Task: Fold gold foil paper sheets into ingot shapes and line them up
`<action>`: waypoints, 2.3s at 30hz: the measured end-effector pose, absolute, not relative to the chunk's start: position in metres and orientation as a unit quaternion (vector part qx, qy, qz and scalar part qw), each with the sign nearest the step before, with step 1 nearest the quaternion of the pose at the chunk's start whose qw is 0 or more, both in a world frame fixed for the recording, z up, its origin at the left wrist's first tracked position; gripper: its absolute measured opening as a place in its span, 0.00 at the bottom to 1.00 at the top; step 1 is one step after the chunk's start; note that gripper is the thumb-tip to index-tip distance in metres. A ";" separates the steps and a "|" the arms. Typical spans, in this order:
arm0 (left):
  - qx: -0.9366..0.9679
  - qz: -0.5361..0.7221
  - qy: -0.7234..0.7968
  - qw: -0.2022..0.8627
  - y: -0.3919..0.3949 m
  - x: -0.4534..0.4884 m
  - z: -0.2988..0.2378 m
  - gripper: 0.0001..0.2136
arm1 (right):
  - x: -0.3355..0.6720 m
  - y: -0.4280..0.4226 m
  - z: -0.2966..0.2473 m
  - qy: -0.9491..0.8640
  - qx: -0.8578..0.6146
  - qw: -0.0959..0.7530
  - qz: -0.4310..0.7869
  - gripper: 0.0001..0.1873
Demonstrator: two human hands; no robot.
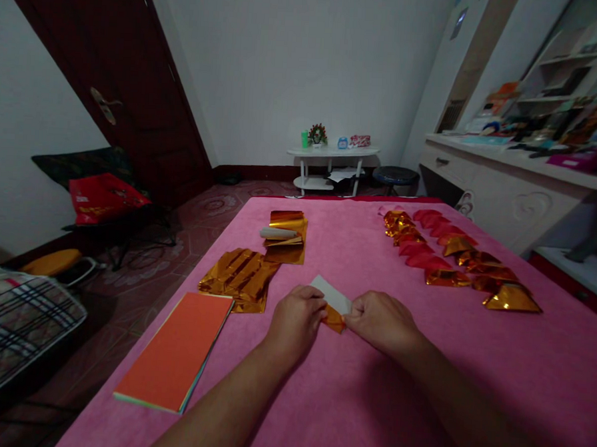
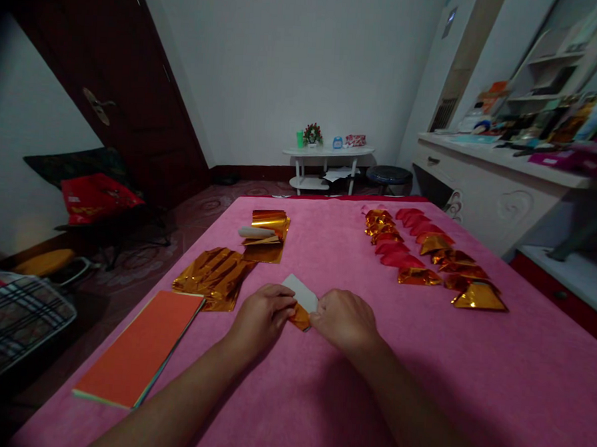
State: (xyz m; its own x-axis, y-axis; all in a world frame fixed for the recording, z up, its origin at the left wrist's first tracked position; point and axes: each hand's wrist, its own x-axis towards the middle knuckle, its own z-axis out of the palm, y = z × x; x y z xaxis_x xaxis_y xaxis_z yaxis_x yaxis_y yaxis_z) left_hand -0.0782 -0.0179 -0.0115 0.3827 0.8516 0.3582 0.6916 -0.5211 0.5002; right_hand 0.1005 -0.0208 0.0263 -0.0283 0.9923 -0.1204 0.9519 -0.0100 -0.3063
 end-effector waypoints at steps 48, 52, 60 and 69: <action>0.794 0.310 0.482 0.205 -0.025 -0.074 -0.004 0.05 | 0.110 -0.025 -0.006 -0.747 -0.497 0.331 0.293 0.06; 0.786 0.312 0.493 0.203 -0.024 -0.073 -0.006 0.06 | 0.108 -0.026 -0.008 -0.749 -0.520 0.316 0.261 0.07; 0.768 0.318 0.521 0.195 -0.027 -0.069 -0.005 0.07 | 0.104 -0.025 -0.012 -0.739 -0.556 0.304 0.227 0.07; 0.771 0.301 0.538 0.160 -0.025 -0.069 -0.006 0.06 | 0.102 -0.024 -0.011 -0.733 -0.572 0.288 0.230 0.06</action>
State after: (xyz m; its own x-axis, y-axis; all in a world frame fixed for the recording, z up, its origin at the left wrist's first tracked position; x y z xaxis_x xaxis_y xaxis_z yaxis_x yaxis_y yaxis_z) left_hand -0.0691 -0.0254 -0.0058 0.2411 0.9257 0.2915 0.7332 -0.3706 0.5702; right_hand 0.1023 -0.0235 -0.0114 -0.1792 0.9709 0.1588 0.7062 0.2393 -0.6663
